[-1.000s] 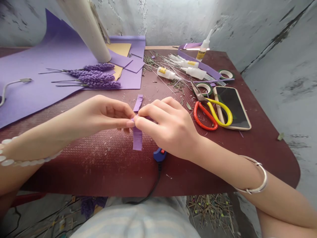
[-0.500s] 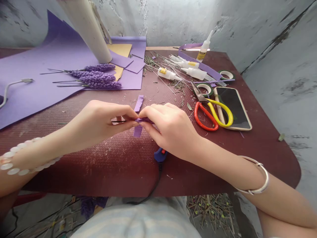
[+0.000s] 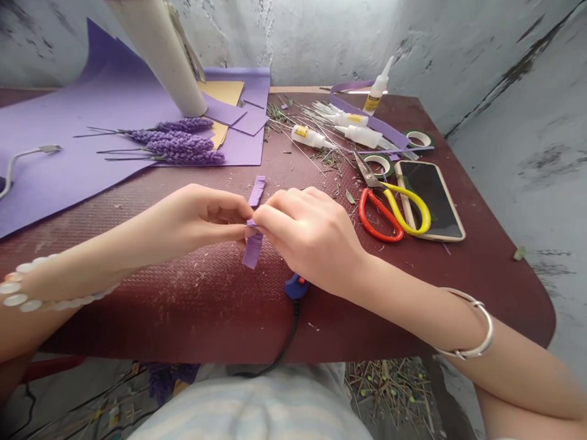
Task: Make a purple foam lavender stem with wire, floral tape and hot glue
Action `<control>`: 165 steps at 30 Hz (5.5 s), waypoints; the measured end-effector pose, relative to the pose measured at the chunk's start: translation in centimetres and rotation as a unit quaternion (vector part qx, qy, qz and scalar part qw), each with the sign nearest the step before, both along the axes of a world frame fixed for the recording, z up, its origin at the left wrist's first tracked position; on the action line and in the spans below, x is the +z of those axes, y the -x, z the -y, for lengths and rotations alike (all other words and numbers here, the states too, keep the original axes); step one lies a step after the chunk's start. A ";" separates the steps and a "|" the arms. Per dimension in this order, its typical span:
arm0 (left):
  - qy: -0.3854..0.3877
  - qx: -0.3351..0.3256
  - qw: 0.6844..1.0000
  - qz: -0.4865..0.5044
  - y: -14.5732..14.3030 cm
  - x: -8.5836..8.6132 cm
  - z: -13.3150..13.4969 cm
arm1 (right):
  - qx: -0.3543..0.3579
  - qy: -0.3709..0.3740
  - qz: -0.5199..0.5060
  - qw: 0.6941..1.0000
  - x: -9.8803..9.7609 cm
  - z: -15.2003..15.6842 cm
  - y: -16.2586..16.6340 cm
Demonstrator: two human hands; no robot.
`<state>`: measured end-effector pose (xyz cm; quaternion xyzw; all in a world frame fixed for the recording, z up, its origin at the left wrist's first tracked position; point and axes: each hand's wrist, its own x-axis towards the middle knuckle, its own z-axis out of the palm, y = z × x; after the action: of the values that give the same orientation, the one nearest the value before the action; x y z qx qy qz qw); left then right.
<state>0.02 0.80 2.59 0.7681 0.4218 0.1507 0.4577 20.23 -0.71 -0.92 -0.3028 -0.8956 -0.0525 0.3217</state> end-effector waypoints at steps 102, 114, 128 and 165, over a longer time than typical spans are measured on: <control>0.070 -0.083 0.994 -0.001 0.7 0.1 -0.8 | 0.034 -0.080 0.031 0.996 -0.2 -0.8 -0.7; -0.146 0.017 0.988 -0.053 0.2 -0.1 0.1 | 0.008 -0.100 0.039 0.994 -0.2 -0.4 -0.5; -0.107 -0.050 0.990 -0.077 0.4 -0.7 -0.7 | 0.003 0.069 0.040 0.997 -0.2 -0.7 -0.4; 0.083 -0.063 0.994 0.038 0.5 -0.1 -0.6 | 0.005 -0.157 0.059 0.986 -0.1 -0.5 -0.6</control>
<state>-0.44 1.40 2.51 0.7462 0.3655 0.1152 0.5444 20.82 -0.23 -0.98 -0.2407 -0.8949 -0.2091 0.3121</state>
